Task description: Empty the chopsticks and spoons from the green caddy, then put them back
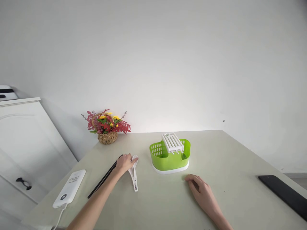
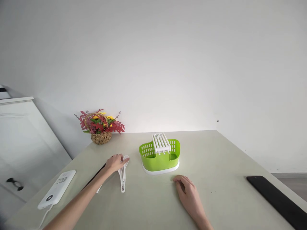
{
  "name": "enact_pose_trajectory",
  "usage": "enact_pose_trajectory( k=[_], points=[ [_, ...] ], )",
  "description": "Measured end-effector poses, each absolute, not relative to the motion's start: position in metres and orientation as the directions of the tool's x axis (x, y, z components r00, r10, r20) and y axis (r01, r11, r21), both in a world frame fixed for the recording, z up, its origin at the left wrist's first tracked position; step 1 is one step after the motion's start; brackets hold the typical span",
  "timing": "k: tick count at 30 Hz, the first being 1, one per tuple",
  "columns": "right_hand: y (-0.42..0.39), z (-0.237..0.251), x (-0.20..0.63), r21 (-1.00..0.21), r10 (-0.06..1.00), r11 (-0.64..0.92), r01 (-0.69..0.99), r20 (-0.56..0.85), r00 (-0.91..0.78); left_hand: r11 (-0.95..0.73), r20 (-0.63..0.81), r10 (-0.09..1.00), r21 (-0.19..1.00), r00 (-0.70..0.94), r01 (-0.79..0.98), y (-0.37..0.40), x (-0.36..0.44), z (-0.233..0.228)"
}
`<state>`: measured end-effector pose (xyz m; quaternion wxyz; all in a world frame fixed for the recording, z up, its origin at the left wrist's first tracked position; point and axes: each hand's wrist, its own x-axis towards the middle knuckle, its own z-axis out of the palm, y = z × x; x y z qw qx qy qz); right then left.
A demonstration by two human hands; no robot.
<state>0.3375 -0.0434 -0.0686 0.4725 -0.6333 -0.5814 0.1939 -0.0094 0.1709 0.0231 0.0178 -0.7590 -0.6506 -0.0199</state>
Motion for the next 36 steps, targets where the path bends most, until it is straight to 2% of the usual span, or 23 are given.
enact_pose_trajectory(
  k=[9,17,21,24,27,29,36],
  points=[
    [-0.045,-0.069,0.338,-0.828,0.920,0.113,0.548,0.296,0.258,-0.128,0.149,0.978,-0.119,0.145,0.985,0.162,0.009,0.011],
    [-0.043,-0.069,0.339,-0.824,0.918,0.127,0.551,0.309,0.250,-0.110,0.181,0.975,-0.115,0.130,0.987,0.167,0.023,0.015],
    [-0.043,-0.068,0.338,-0.828,0.921,0.124,0.547,0.301,0.247,-0.126,0.262,0.954,-0.093,0.146,0.988,0.167,0.046,0.038],
    [-0.043,-0.067,0.338,-0.831,0.925,0.117,0.543,0.290,0.245,-0.260,0.401,0.878,-0.063,0.263,0.964,0.157,0.080,0.072],
    [-0.043,-0.067,0.338,-0.835,0.925,0.121,0.536,0.291,0.244,-0.630,0.655,0.616,0.077,0.437,0.773,0.130,0.126,0.107],
    [-0.043,-0.067,0.338,-0.835,0.923,0.123,0.536,0.295,0.248,-0.749,0.716,0.514,0.106,0.472,0.654,0.106,0.157,0.120],
    [-0.042,-0.066,0.337,-0.825,0.923,0.138,0.547,0.308,0.231,-0.751,0.667,0.493,0.001,0.559,0.660,0.072,0.220,0.086]
  ],
)
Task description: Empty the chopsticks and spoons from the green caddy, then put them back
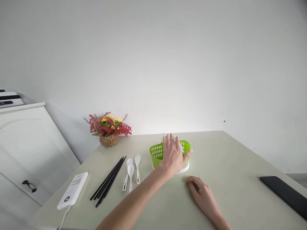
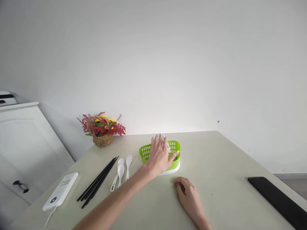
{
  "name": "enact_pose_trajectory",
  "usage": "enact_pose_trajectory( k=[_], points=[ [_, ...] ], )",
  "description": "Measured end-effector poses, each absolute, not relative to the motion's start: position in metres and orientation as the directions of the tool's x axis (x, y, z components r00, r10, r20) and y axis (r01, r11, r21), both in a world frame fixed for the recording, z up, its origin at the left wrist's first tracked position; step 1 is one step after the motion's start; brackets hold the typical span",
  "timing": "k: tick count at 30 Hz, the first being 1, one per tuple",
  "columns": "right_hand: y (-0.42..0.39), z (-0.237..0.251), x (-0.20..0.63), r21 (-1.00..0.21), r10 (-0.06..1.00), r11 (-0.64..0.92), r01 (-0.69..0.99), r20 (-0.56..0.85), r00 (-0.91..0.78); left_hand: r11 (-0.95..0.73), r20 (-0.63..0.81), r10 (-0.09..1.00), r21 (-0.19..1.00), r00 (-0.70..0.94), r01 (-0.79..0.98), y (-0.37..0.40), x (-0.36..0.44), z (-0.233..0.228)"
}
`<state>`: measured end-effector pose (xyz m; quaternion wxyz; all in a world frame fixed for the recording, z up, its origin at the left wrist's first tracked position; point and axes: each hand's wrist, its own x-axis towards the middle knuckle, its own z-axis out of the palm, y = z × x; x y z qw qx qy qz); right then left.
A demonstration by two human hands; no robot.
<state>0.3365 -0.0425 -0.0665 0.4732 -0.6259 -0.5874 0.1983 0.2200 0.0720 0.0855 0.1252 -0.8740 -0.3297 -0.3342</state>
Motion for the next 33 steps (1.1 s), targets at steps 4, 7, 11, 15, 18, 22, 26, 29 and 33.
enact_pose_trajectory(
  k=[4,7,11,15,18,22,26,29,33],
  points=[
    [-0.041,-0.070,0.338,-0.818,0.918,0.144,0.557,0.320,0.233,-0.747,0.625,0.463,-0.106,0.628,0.656,0.102,0.210,0.084],
    [-0.041,-0.072,0.339,-0.819,0.916,0.130,0.559,0.315,0.249,-0.700,0.600,0.501,-0.141,0.623,0.700,0.131,0.188,0.095],
    [-0.041,-0.073,0.339,-0.825,0.921,0.110,0.555,0.294,0.254,-0.590,0.556,0.637,-0.093,0.534,0.802,0.166,0.150,0.103],
    [-0.041,-0.071,0.339,-0.825,0.922,0.111,0.553,0.293,0.252,-0.492,0.536,0.718,-0.061,0.444,0.869,0.190,0.109,0.110],
    [-0.041,-0.070,0.338,-0.826,0.919,0.116,0.552,0.300,0.257,-0.453,0.530,0.739,-0.064,0.415,0.889,0.201,0.081,0.118],
    [-0.041,-0.068,0.336,-0.832,0.919,0.113,0.544,0.295,0.260,-0.403,0.526,0.760,-0.081,0.383,0.912,0.208,0.049,0.124],
    [-0.042,-0.067,0.336,-0.839,0.933,0.080,0.539,0.253,0.255,-0.363,0.531,0.767,-0.105,0.361,0.926,0.212,0.027,0.123],
    [-0.042,-0.067,0.337,-0.840,0.937,0.077,0.537,0.244,0.248,-0.342,0.541,0.766,-0.114,0.347,0.933,0.214,0.019,0.121],
    [-0.042,-0.068,0.336,-0.843,0.937,0.076,0.532,0.243,0.251,-0.296,0.588,0.750,-0.112,0.303,0.949,0.208,0.027,0.113]
  ],
)
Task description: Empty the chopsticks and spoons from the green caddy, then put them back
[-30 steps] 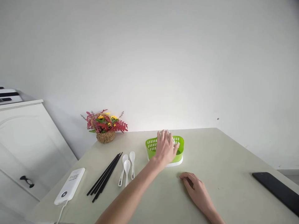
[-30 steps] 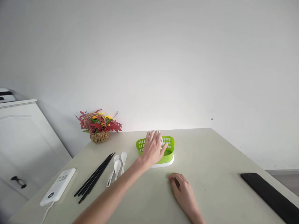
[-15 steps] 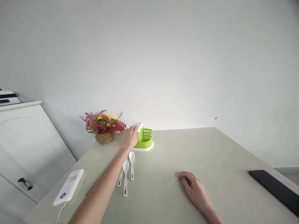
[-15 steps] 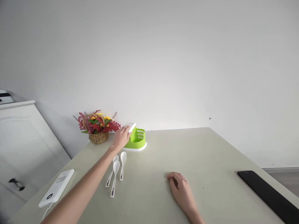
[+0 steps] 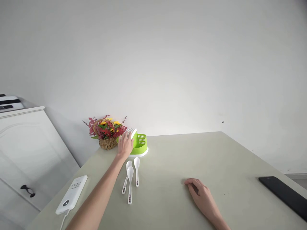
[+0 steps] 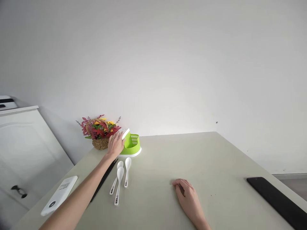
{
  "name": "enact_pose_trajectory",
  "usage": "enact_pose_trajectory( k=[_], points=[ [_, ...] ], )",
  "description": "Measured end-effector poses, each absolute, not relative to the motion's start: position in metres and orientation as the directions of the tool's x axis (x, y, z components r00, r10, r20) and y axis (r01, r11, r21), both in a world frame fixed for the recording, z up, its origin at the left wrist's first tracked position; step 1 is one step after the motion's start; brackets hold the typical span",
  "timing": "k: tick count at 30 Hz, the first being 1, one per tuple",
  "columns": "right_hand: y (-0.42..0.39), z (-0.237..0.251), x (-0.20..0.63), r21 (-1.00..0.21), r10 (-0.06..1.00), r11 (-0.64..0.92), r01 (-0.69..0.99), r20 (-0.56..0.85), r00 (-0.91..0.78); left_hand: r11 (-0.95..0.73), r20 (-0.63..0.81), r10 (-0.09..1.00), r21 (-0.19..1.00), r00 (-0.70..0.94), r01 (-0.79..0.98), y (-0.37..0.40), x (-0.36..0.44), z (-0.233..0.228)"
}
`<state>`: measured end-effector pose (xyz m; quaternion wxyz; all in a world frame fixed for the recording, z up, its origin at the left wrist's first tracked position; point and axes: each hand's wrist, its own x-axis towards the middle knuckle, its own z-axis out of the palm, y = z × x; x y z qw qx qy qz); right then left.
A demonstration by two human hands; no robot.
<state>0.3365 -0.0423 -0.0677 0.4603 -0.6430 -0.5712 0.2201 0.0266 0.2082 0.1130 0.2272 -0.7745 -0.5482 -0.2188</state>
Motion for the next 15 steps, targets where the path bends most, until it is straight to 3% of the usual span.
enact_pose_trajectory(
  k=[3,7,11,15],
  points=[
    [-0.043,-0.068,0.336,-0.846,0.938,0.072,0.529,0.238,0.253,-0.347,0.675,0.675,-0.065,0.297,0.936,0.189,0.051,0.096],
    [-0.043,-0.070,0.337,-0.844,0.935,0.070,0.532,0.241,0.259,-0.592,0.699,0.605,0.075,0.381,0.803,0.138,0.094,0.053],
    [-0.041,-0.070,0.338,-0.835,0.926,0.090,0.542,0.270,0.262,-0.739,0.503,0.643,0.213,0.577,0.639,0.075,0.120,-0.001],
    [-0.040,-0.069,0.338,-0.832,0.919,0.112,0.543,0.295,0.262,-0.750,0.315,0.661,0.270,0.681,0.603,0.024,0.114,-0.032]
  ],
)
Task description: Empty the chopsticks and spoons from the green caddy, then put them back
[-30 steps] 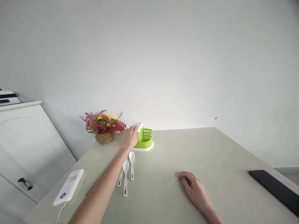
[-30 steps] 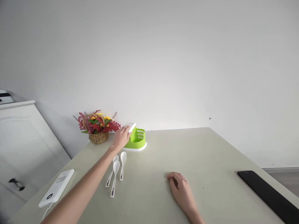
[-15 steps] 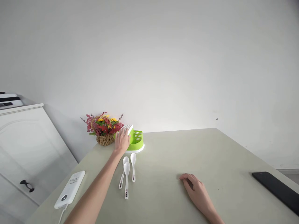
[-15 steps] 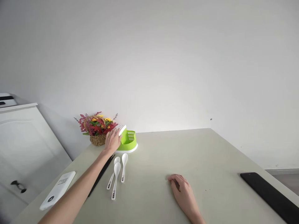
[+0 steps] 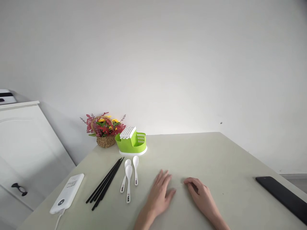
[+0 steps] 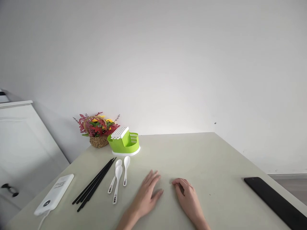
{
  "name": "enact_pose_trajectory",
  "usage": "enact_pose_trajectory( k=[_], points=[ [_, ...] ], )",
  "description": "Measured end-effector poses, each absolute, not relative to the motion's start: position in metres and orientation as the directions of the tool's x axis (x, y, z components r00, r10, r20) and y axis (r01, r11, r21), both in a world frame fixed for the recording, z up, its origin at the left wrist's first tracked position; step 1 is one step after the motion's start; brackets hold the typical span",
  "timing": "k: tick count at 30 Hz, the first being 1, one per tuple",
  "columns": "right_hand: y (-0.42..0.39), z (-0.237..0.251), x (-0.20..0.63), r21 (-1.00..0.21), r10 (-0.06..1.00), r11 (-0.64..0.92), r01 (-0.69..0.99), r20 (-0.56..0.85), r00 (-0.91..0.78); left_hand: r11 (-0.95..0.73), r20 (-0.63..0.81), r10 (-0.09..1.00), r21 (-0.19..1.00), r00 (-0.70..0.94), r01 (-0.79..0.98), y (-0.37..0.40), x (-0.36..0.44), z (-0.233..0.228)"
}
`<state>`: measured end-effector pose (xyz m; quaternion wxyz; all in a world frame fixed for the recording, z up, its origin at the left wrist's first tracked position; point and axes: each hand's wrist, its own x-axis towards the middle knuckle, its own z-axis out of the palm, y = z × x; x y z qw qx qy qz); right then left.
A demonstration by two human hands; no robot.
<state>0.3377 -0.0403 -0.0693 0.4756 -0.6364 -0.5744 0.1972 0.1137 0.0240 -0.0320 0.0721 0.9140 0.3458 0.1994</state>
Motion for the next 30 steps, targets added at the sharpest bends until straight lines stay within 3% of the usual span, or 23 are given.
enact_pose_trajectory(
  k=[6,18,30],
  points=[
    [-0.043,-0.069,0.337,-0.833,0.920,0.085,0.547,0.276,0.279,-0.747,0.242,0.664,0.168,0.708,0.643,-0.006,0.087,-0.032],
    [-0.046,-0.070,0.337,-0.832,0.919,0.076,0.549,0.271,0.285,-0.721,0.354,0.639,-0.034,0.683,0.692,-0.023,0.077,-0.044],
    [-0.049,-0.066,0.337,-0.835,0.931,0.043,0.549,0.233,0.282,-0.702,0.413,0.642,-0.022,0.646,0.712,-0.047,0.065,-0.066]
  ],
)
